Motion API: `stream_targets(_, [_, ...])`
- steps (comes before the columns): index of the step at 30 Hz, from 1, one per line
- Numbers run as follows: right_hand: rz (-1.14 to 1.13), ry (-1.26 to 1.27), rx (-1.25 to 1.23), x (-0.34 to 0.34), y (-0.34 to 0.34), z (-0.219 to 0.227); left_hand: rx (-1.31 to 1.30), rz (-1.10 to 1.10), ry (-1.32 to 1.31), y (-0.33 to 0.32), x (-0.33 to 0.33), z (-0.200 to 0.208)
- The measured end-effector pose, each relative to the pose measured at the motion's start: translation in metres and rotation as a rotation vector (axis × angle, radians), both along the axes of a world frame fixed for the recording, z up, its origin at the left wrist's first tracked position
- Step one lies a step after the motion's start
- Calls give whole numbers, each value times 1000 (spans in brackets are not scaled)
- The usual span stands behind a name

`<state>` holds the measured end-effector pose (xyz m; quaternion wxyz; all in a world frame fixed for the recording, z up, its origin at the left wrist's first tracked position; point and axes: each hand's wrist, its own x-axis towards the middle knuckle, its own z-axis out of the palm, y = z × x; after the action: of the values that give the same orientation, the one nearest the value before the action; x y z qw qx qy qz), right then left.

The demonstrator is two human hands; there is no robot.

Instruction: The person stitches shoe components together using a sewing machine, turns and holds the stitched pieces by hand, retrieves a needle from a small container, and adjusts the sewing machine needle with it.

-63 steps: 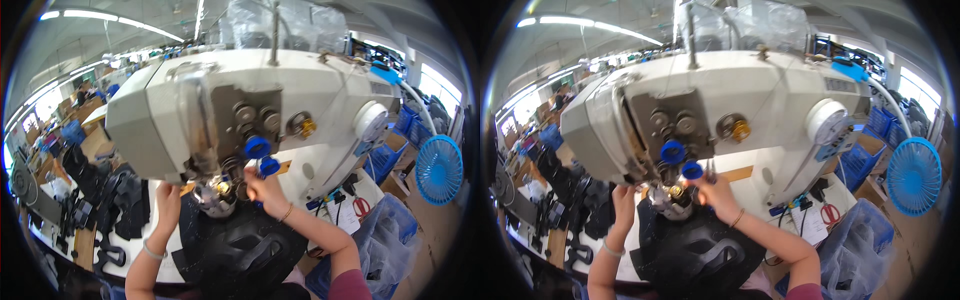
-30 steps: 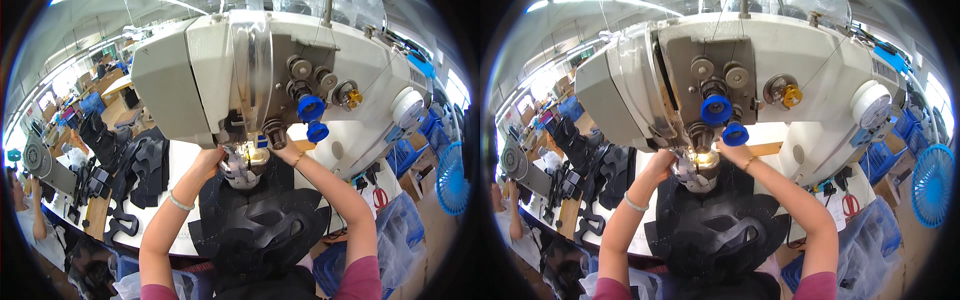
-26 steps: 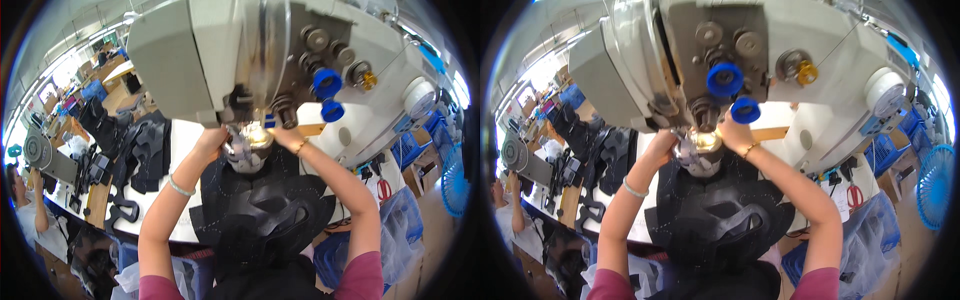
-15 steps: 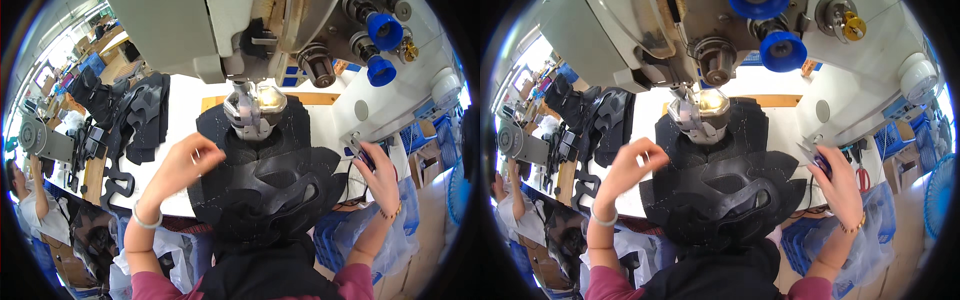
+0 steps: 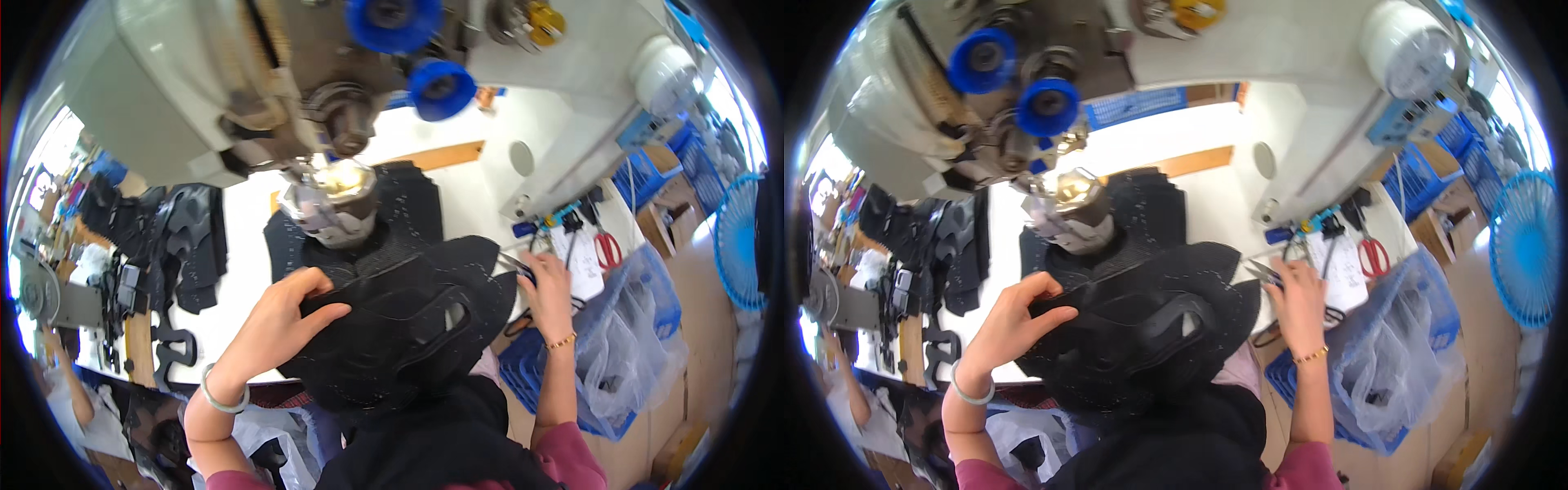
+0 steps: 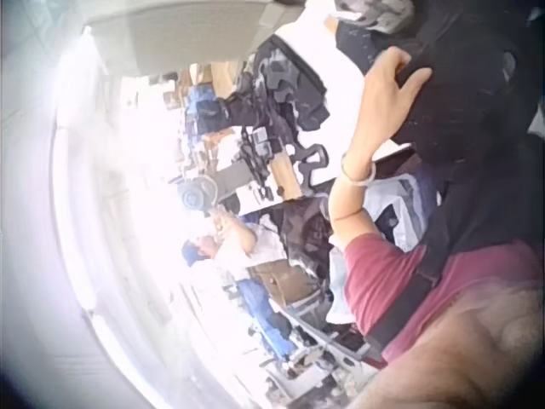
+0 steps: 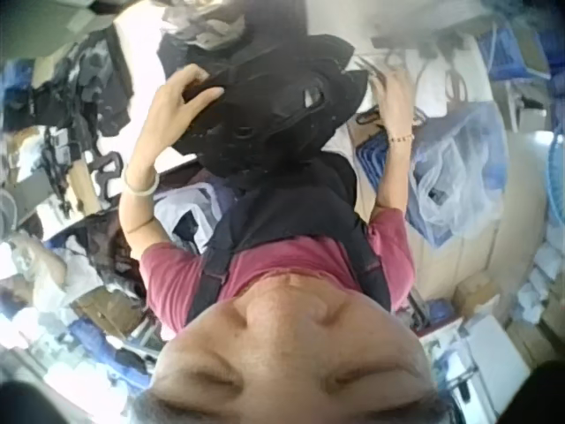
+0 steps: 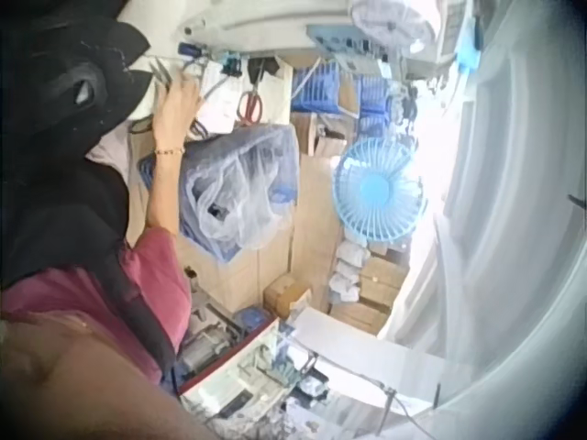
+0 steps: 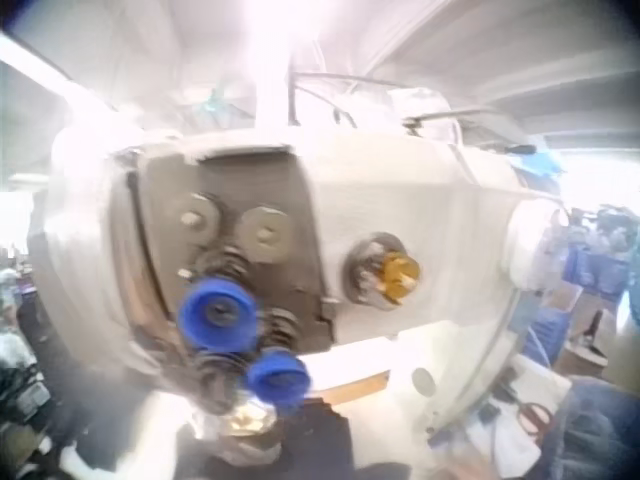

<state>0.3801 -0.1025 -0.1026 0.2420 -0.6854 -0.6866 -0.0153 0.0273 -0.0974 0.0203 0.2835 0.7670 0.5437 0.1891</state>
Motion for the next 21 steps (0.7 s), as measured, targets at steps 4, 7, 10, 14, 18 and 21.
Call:
stream_targets(4, [99, 171, 383, -33, -11, 60, -278, 5, -512, 10, -3, 4])
stream_targets(7, [695, 121, 288, -89, -13, 116, -442, 73, -815, 17, -5, 14])
stream_targets(10, [734, -68, 385, -125, 0, 111, -552, 21, -1091, 27, -7, 10])
stream_targets(14, [701, -211, 727, -122, 18, 122, -701, 41, -1213, 18, -4, 8])
stream_targets(18, [756, -133, 634, -133, 24, 141, -624, 91, -1153, 15, -12, 21])
stream_targets(21, [821, -27, 567, -143, 48, 143, -483, 176, -1082, 26, -19, 26])
